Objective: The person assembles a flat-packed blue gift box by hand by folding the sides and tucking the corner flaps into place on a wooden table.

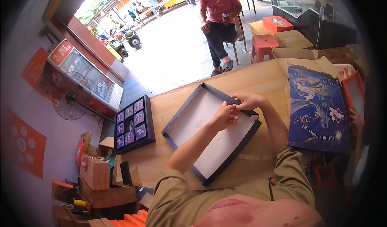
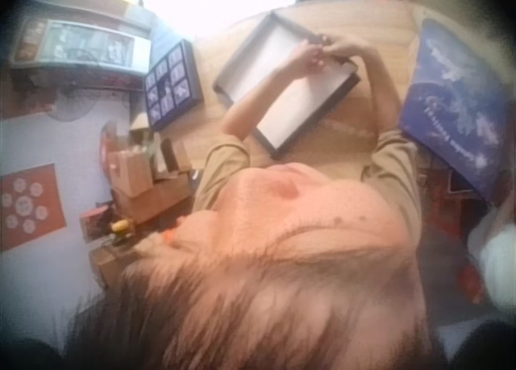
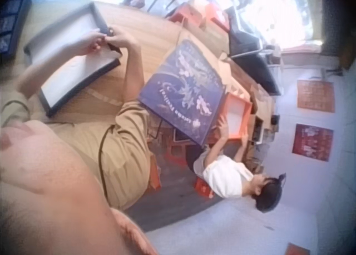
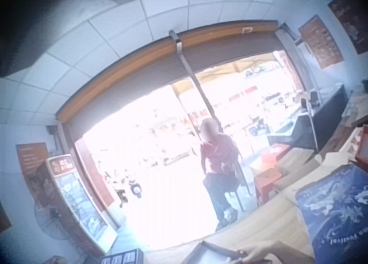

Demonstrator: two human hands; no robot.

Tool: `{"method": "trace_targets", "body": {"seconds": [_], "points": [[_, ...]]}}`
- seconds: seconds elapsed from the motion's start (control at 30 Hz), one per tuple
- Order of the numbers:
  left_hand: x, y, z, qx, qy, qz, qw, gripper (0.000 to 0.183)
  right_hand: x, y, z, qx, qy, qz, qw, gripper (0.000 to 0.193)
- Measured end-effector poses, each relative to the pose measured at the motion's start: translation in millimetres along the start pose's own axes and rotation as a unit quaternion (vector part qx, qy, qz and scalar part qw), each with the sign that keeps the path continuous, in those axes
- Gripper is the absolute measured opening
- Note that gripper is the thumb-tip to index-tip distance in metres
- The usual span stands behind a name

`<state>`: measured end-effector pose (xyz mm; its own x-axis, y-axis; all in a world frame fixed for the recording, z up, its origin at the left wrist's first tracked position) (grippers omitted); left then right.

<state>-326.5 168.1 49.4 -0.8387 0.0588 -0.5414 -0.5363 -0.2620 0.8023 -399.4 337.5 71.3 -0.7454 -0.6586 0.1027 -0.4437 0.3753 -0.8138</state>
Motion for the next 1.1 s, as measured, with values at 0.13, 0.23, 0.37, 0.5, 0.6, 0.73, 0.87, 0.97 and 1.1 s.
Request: {"method": "trace_targets", "body": {"seconds": [0.13,0.23,0.37,0.5,0.6,0.73,0.87,0.97,1.1], "points": [[-6.0,-3.2,7.5,-0.069,0.033,-0.021,0.997,0.019,0.4,-7.2,3.1,0.024,0.019,0.015,0.999,0.044],[-10.8,-10.8,17.0,-0.111,0.006,-0.036,0.993,0.024,2.9,-3.2,6.6,-0.014,0.028,0.001,1.000,0.044],[-27.2,-27.7,29.4,-0.099,-0.016,0.005,0.995,0.031,4.6,5.1,7.9,-0.045,0.055,-0.001,0.997,0.050],[-32.4,-30.7,28.6,-0.099,-0.007,0.021,0.995,0.052,3.8,2.8,8.7,-0.068,0.063,0.021,0.995,0.060],[-35.0,-28.6,22.1,-0.034,0.027,0.055,0.998,0.078,4.5,22.1,12.6,-0.129,0.093,-0.009,0.987,0.068],[-44.2,-29.7,2.4,0.261,-0.076,0.178,0.946,0.086,6.7,38.5,18.9,-0.156,0.136,0.016,0.978,0.068],[-100.5,-25.6,5.7,0.610,-0.071,0.415,0.671,0.064,2.6,7.3,21.9,-0.112,0.143,0.059,0.982,0.052],[-108.2,-30.0,-6.8,0.666,-0.020,0.415,0.619,0.052,2.3,0.0,31.1,-0.117,0.163,0.060,0.978,0.036],[-112.9,-21.8,-31.8,0.680,0.023,0.396,0.617,0.034,16.0,19.5,59.1,-0.115,0.201,0.049,0.971,0.021]]}}
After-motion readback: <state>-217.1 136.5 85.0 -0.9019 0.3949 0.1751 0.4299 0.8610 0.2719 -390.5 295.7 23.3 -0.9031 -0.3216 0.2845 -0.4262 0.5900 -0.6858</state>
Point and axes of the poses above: each hand's wrist, its own x-axis towards the middle knuckle, its own z-axis out of the palm, y = z × x, the point moved 2 cm from there along x, towards the middle knuckle, and after that the axes turned 14 degrees about y, right-handed, at the moved point
